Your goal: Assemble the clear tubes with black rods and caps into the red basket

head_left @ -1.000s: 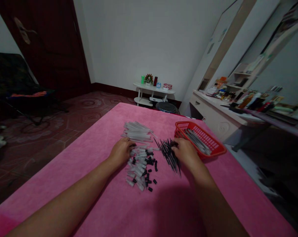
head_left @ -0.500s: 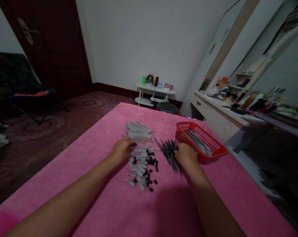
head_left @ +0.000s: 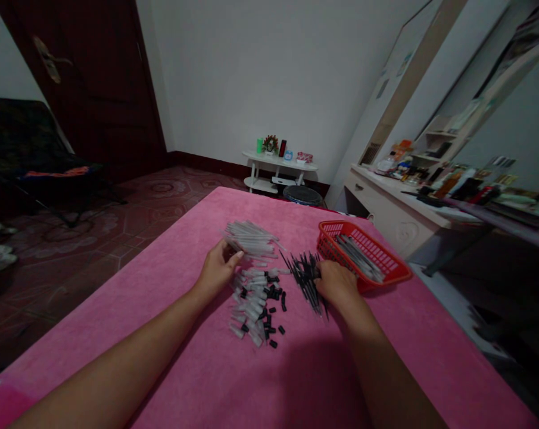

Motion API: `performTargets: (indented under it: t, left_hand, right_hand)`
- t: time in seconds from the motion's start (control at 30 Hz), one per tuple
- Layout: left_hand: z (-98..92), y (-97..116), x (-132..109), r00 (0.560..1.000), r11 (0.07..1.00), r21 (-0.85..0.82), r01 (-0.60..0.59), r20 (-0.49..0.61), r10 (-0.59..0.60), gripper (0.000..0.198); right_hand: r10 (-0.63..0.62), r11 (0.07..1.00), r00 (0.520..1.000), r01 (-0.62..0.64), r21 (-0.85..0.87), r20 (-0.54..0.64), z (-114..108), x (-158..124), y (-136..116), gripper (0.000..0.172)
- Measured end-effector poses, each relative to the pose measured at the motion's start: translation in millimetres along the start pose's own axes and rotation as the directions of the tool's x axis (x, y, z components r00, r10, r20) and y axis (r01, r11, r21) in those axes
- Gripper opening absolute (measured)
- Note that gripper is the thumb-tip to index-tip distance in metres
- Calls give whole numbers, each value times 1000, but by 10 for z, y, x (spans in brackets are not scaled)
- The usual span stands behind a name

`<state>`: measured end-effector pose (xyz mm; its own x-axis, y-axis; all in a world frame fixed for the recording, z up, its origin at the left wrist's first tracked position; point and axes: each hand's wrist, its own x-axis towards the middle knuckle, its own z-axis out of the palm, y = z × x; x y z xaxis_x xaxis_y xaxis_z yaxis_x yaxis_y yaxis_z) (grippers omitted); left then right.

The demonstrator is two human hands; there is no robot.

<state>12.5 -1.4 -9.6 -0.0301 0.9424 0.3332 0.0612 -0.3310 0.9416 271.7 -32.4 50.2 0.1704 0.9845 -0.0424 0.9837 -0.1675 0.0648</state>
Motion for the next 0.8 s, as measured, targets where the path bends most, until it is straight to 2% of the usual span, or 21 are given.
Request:
performTargets:
  t: [0.1, 0.27, 0.4, 0.5, 0.63, 0.8]
  left_hand:
    - [51, 40, -37, 989, 935, -324, 145, 40, -139, 28]
    - [79, 79, -72, 963, 788, -555, 265, 106, -249, 34]
    - [77, 82, -60, 942, 716, -617, 327, 155, -296, 26]
    - [72, 69, -52, 931, 690, -633, 351, 156, -330, 21]
    - [67, 48, -49, 919, 676, -636, 372, 150, -364, 16]
    - [83, 75, -64, 924, 682, -636, 361, 143, -355, 19]
  right_hand:
    - [19, 1000, 1000, -19, 3, 4, -13, -12, -16, 24]
    - [9, 1000, 1000, -9, 2, 15, -35, -26, -42, 25]
    - [-5, 1000, 998, 7, 21, -65, -108, -84, -109, 24]
    - [-114, 987, 982, 130, 98, -149, -194, -194, -242, 22]
    - [-286, 907, 936, 333, 258, -204, -265, -363, -450, 16]
    - [-329, 864, 913, 394, 313, -242, -241, -435, -552, 15]
